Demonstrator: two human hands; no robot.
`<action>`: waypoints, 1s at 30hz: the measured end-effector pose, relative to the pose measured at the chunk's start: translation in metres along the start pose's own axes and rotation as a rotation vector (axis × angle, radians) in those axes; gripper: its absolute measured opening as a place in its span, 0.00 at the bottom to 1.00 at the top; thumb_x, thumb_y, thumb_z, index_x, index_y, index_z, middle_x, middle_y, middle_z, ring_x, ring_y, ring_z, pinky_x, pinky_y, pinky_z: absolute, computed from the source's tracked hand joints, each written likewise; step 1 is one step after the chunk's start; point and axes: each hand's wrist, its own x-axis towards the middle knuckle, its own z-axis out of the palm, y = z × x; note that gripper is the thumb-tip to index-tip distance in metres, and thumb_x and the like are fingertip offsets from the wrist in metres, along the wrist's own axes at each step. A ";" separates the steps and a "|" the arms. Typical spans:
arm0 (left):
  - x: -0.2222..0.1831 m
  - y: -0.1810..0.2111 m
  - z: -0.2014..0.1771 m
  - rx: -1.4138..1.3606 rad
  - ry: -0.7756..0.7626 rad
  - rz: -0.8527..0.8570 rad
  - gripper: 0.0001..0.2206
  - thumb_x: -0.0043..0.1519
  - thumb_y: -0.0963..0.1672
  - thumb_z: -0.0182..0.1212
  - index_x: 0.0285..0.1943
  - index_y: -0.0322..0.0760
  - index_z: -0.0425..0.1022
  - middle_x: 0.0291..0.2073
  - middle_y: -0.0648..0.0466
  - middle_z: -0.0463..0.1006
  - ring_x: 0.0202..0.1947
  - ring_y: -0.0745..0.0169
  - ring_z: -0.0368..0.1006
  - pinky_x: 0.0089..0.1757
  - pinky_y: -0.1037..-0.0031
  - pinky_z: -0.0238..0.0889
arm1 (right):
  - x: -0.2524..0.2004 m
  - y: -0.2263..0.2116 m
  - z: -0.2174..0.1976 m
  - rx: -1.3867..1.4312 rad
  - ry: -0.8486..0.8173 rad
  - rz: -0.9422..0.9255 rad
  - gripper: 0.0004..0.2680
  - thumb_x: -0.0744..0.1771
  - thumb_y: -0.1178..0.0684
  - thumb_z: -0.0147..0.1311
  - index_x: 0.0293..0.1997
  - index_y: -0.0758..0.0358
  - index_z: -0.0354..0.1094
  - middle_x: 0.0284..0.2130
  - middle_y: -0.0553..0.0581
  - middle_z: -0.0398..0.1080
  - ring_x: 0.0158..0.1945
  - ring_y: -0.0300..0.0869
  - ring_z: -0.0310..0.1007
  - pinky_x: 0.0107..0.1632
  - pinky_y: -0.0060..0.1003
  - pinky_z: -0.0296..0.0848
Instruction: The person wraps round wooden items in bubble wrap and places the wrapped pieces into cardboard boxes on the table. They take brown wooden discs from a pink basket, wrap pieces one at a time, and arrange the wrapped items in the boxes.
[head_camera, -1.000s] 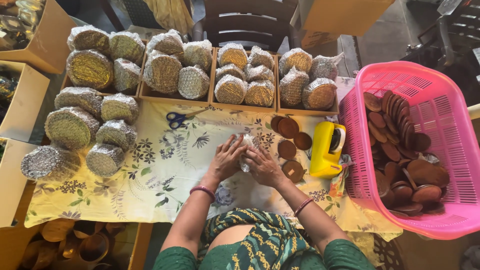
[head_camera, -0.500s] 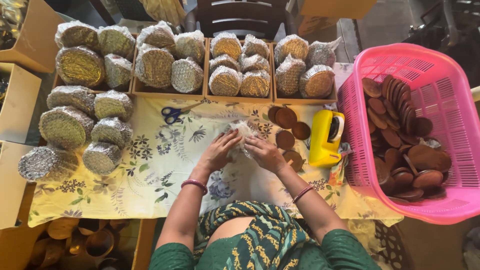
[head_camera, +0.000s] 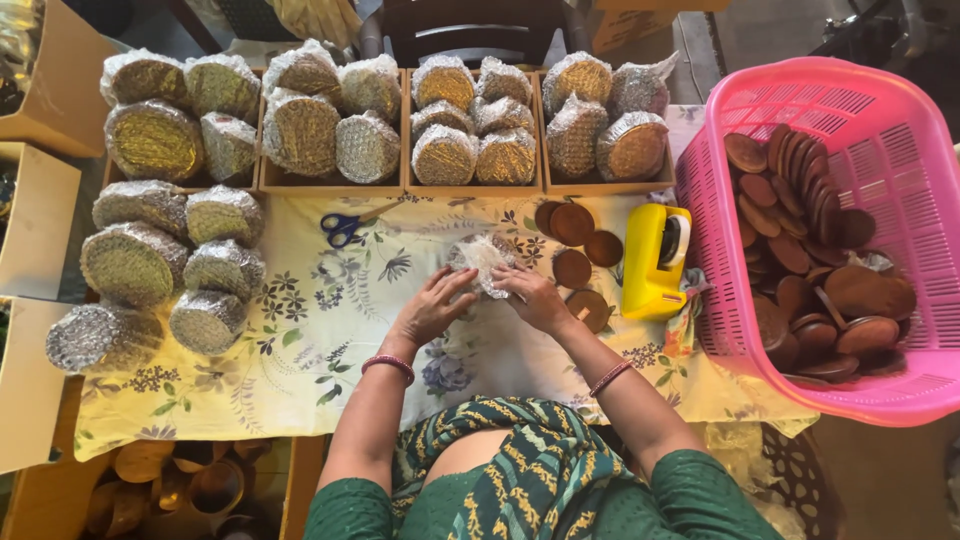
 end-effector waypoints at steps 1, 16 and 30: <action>0.000 -0.001 0.002 -0.001 -0.001 0.004 0.12 0.58 0.42 0.61 0.50 0.42 0.72 0.67 0.46 0.70 0.67 0.50 0.66 0.65 0.54 0.57 | 0.000 -0.001 -0.001 -0.001 0.004 0.002 0.09 0.64 0.62 0.61 0.47 0.59 0.76 0.56 0.56 0.75 0.66 0.47 0.69 0.71 0.48 0.61; 0.022 0.013 0.011 -0.034 -0.028 -0.235 0.11 0.63 0.49 0.64 0.50 0.43 0.73 0.47 0.57 0.76 0.51 0.58 0.74 0.52 0.64 0.67 | -0.011 -0.010 0.021 0.010 0.047 0.018 0.09 0.63 0.61 0.61 0.46 0.60 0.76 0.56 0.57 0.75 0.66 0.49 0.68 0.71 0.51 0.59; 0.017 0.014 0.024 0.064 0.041 -0.180 0.23 0.58 0.47 0.66 0.63 0.40 0.74 0.70 0.55 0.66 0.62 0.52 0.68 0.58 0.63 0.62 | -0.021 -0.019 0.012 -0.198 0.206 -0.272 0.10 0.64 0.62 0.61 0.49 0.62 0.76 0.50 0.58 0.74 0.58 0.51 0.73 0.68 0.54 0.65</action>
